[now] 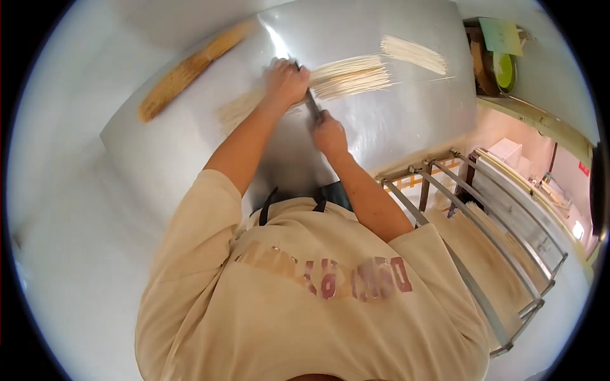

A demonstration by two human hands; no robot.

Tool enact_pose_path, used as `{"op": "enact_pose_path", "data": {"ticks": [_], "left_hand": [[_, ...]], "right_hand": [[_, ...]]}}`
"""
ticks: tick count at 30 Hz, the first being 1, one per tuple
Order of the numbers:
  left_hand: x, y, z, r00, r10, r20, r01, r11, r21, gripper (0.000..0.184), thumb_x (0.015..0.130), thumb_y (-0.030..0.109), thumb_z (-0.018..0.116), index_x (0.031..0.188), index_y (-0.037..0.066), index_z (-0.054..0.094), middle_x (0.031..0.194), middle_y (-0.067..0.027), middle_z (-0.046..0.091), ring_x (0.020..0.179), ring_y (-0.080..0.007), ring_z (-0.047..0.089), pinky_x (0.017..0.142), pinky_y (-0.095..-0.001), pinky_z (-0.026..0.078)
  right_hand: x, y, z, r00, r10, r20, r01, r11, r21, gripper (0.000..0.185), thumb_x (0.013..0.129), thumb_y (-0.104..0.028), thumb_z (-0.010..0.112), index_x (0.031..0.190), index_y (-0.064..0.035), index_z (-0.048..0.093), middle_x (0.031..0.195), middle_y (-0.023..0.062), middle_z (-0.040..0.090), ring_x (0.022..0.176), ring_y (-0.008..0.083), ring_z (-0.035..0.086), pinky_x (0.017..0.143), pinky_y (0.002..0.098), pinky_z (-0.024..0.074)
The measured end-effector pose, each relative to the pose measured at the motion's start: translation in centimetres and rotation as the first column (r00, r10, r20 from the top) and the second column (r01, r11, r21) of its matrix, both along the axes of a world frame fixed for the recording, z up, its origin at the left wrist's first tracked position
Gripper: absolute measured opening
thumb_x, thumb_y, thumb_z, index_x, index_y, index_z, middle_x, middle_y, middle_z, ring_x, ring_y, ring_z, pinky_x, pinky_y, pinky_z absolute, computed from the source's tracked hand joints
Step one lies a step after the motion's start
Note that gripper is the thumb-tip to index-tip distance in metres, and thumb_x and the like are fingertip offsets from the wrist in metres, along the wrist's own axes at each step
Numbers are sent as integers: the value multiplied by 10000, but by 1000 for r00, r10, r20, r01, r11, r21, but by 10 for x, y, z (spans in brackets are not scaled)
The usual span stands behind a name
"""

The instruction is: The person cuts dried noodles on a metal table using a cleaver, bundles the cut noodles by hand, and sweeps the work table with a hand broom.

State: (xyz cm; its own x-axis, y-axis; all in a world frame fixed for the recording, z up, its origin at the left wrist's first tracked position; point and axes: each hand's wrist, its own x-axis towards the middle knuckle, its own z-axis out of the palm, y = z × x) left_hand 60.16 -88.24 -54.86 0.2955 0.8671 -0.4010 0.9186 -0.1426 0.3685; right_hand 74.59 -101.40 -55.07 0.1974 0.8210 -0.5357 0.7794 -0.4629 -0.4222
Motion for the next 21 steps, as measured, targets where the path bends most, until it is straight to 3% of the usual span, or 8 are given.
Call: {"op": "enact_pose_path", "data": {"ticks": [3,5,7,10,12,13,15,21], "left_hand": [[2,1,-9,989,136,61,-139,990,41,566,1015,455,305,1152,29,652,1289,-165,598,1235,-343,504,979,-553,401],[0,5,-2,921,310,235,-314,949,-25,606,1024,499,284,1078,31,665,1183,-168,635,1168,-360,540,961,-549,409],[10,0,17,852,425,307,-447,895,2,461,1022,420,386,980,64,675,1044,-144,663,1078,-350,576,928,-515,426],[32,-16,1,928,28,372,-171,918,358,145,896,218,628,873,82,673,978,-77,674,1023,-271,597,891,-437,446],[45,-19,-10,961,-22,277,-92,915,393,140,886,218,635,885,85,682,987,-69,675,1022,-264,597,896,-424,443],[50,-20,-15,980,-85,180,2,909,416,139,876,218,642,897,89,690,996,-61,676,1021,-257,597,901,-411,441],[54,-20,-21,991,-88,104,39,913,405,143,875,211,648,930,89,698,1012,-49,676,1020,-241,599,908,-402,438],[62,-22,-26,999,-38,-12,40,942,332,157,865,206,650,933,72,694,993,-65,692,1036,-249,594,914,-398,437]], "right_hand": [[7,6,11,1000,6,-29,-5,999,45,327,955,-272,494,1125,-31,635,988,278,684,970,468,643,861,530,504],[14,6,34,998,14,-59,-10,997,78,361,957,-297,499,1156,-29,636,1001,270,687,978,458,645,867,516,504],[31,-12,59,959,-152,-241,167,985,43,400,952,-318,529,1186,-14,638,1019,257,691,985,444,647,859,480,503],[77,-48,60,936,-255,-243,264,964,6,387,942,-299,556,1170,1,646,1009,255,691,956,431,653,834,454,505],[111,-71,57,886,-380,-266,363,925,-113,354,948,-280,586,1104,33,639,767,185,655,690,297,665,656,419,520],[120,-76,65,887,-375,-269,358,927,-113,354,948,-280,586,1104,33,639,767,185,655,690,297,665,656,419,520],[133,-81,76,829,-482,-284,442,875,-195,254,975,-268,606,897,-28,575,574,5,465,396,126,428,361,318,364],[145,-81,62,788,-529,-316,466,847,-256,314,969,-288,591,909,20,591,564,58,492,375,184,463,360,355,388]]}}
